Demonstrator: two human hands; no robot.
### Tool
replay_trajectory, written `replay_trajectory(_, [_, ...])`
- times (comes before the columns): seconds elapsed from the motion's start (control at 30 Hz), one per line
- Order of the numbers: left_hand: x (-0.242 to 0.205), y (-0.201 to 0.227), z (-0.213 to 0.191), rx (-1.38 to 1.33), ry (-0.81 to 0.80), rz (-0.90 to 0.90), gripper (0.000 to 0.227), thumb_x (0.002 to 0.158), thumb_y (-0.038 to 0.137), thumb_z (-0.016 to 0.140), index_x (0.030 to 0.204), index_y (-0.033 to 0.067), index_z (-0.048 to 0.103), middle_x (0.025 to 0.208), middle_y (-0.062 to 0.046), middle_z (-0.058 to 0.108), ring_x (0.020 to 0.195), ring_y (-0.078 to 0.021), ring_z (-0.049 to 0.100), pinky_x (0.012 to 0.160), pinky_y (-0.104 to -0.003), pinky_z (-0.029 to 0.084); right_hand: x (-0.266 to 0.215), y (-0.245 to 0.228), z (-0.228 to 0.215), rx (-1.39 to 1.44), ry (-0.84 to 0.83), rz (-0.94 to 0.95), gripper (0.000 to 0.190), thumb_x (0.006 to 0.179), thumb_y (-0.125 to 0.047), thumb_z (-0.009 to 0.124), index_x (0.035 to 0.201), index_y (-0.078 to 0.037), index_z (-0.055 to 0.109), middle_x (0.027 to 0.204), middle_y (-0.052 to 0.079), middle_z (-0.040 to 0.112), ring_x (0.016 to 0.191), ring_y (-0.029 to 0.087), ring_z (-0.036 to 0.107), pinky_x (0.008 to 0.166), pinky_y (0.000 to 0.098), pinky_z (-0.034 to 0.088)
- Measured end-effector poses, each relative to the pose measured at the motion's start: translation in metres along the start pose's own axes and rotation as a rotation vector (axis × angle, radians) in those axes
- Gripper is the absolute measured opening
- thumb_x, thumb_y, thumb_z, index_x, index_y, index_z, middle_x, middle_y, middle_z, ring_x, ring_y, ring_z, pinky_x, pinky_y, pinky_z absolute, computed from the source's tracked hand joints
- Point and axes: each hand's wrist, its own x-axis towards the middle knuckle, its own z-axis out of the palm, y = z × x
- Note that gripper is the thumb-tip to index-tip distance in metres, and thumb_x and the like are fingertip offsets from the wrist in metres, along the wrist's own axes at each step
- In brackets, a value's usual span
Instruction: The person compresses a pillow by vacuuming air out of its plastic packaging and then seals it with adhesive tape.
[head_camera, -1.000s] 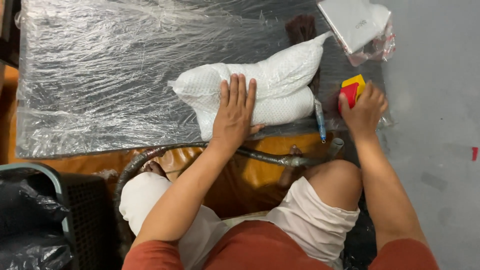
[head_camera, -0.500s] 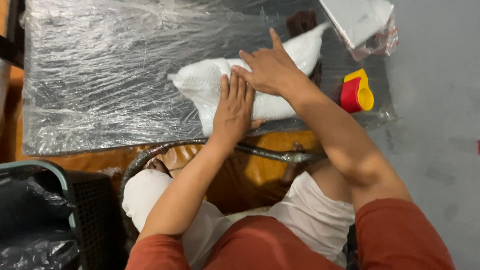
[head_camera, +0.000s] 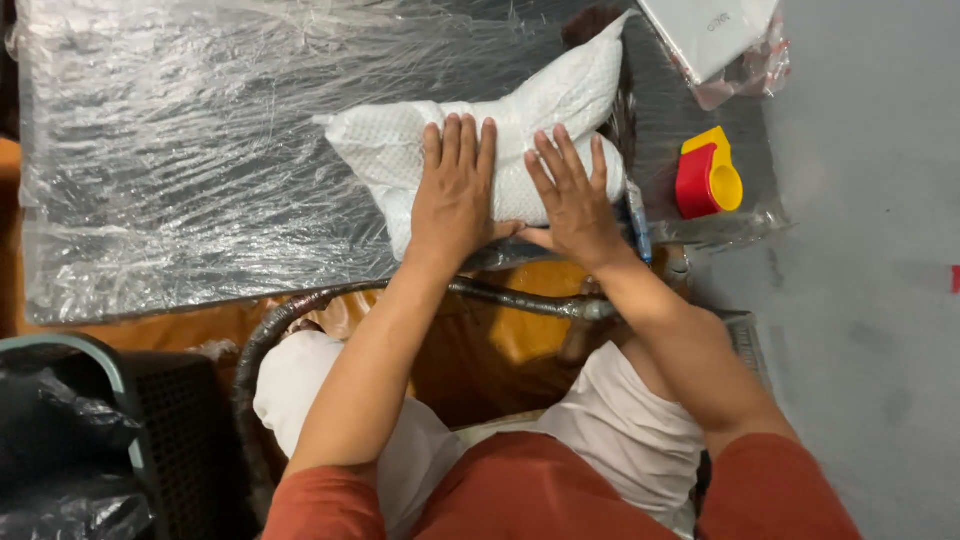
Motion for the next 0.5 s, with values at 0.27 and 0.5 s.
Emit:
replay_trajectory(0.27, [-0.001,-0.001,-0.013,-0.027,-0.043,-0.012,0.133,0.067,0.072,0.08,0.16,-0.0031,0.023,0.16,-0.03,0.035,0.152,-0.0432,0.024,0.126,-0.056,0.003,0.002,-0.008,0.003,0.063,0.02,0.049,0.13,0.06,-0.033,0.101,0.163,-0.007,0.027,0.169,0.021,0.022,0.154,0.044,0.019,0.117,0.0768,0.003])
replay_trajectory(0.5, [-0.003,-0.001,-0.014,-0.023,-0.054,0.003,0.13,0.067,0.072,0.079,0.16,-0.0015,0.026,0.16,-0.028,0.035,0.152,-0.0424,0.023,0.126,-0.055,0.002,0.01,-0.009,-0.02,0.099,-0.002,0.058,0.119,0.06,-0.05,0.093,0.158,-0.01,0.039,0.159,0.019,0.04,0.149,0.041,0.035,0.118,0.0765,0.006])
